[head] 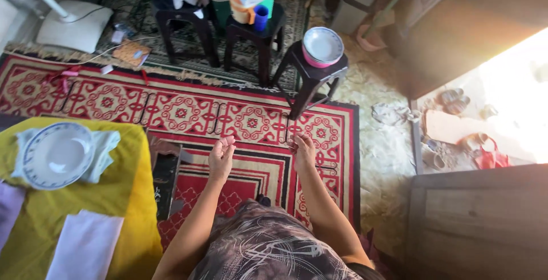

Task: Setting a dining table with plates, bowls, and napkins.

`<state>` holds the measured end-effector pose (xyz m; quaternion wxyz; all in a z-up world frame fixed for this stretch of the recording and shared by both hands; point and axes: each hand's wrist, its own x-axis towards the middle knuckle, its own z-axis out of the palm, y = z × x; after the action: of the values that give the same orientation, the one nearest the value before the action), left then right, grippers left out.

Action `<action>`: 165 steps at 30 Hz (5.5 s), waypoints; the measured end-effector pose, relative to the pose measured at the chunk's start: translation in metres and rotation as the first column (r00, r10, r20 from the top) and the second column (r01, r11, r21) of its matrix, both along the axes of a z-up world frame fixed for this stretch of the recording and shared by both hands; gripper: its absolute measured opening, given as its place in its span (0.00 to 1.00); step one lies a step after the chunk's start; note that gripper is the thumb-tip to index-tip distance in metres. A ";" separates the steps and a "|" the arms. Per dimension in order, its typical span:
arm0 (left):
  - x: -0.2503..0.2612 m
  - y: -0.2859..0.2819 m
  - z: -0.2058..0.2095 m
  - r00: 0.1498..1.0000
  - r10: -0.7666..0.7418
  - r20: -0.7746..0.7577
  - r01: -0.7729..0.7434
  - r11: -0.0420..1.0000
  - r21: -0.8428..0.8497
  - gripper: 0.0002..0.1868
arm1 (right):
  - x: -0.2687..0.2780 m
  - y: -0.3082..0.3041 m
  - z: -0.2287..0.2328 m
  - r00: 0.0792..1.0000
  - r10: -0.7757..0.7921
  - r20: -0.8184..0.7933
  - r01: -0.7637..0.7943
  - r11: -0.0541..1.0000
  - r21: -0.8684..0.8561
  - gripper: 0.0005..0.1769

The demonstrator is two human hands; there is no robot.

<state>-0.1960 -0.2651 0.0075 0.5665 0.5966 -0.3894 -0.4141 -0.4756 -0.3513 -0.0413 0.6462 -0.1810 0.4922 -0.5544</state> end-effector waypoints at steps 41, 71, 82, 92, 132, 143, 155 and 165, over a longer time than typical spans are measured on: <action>-0.161 -0.516 -0.039 0.948 -0.318 -0.010 0.314 0.928 0.201 0.16 | -0.212 -0.404 -0.039 0.928 -0.119 -0.352 0.221 0.938 0.265 0.13; -0.272 -0.665 -0.203 0.812 -0.098 0.576 -0.242 0.841 0.484 0.31 | -0.249 -0.697 -0.189 0.219 0.390 -0.894 -0.478 0.842 0.250 0.33; -0.280 -0.669 -0.200 0.783 0.023 0.621 -0.372 0.818 0.440 0.23 | -0.228 -0.692 -0.170 0.100 0.448 -0.888 -0.341 0.854 0.392 0.21; -0.280 -0.669 -0.221 0.829 0.038 0.559 -0.425 0.691 0.585 0.18 | -0.256 -0.688 -0.231 0.255 0.531 -0.808 -0.315 0.836 0.450 0.19; -0.051 -0.120 0.038 0.095 0.965 0.246 -0.979 0.046 0.197 0.12 | 0.225 -0.311 0.016 0.182 0.682 -0.708 -0.982 0.085 -0.171 0.13; -0.053 0.022 0.023 -0.287 0.952 0.107 -0.946 -0.299 0.127 0.12 | 0.320 -0.157 0.027 -0.168 0.837 -0.520 -0.952 -0.275 -0.135 0.11; 0.040 0.126 0.000 -0.487 0.873 0.023 -0.868 -0.487 0.094 0.12 | 0.477 -0.033 0.030 -0.371 0.788 -0.491 -0.839 -0.511 -0.188 0.10; 0.120 0.185 0.013 -0.623 0.781 0.025 -0.778 -0.623 0.078 0.11 | 0.598 0.057 0.062 -0.439 0.585 -0.682 -0.747 -0.659 -0.084 0.11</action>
<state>-0.0758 -0.0804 0.0210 0.6130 0.6126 0.3973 0.3020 0.1221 -0.2939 0.0205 0.6014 -0.7766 -0.0769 0.1714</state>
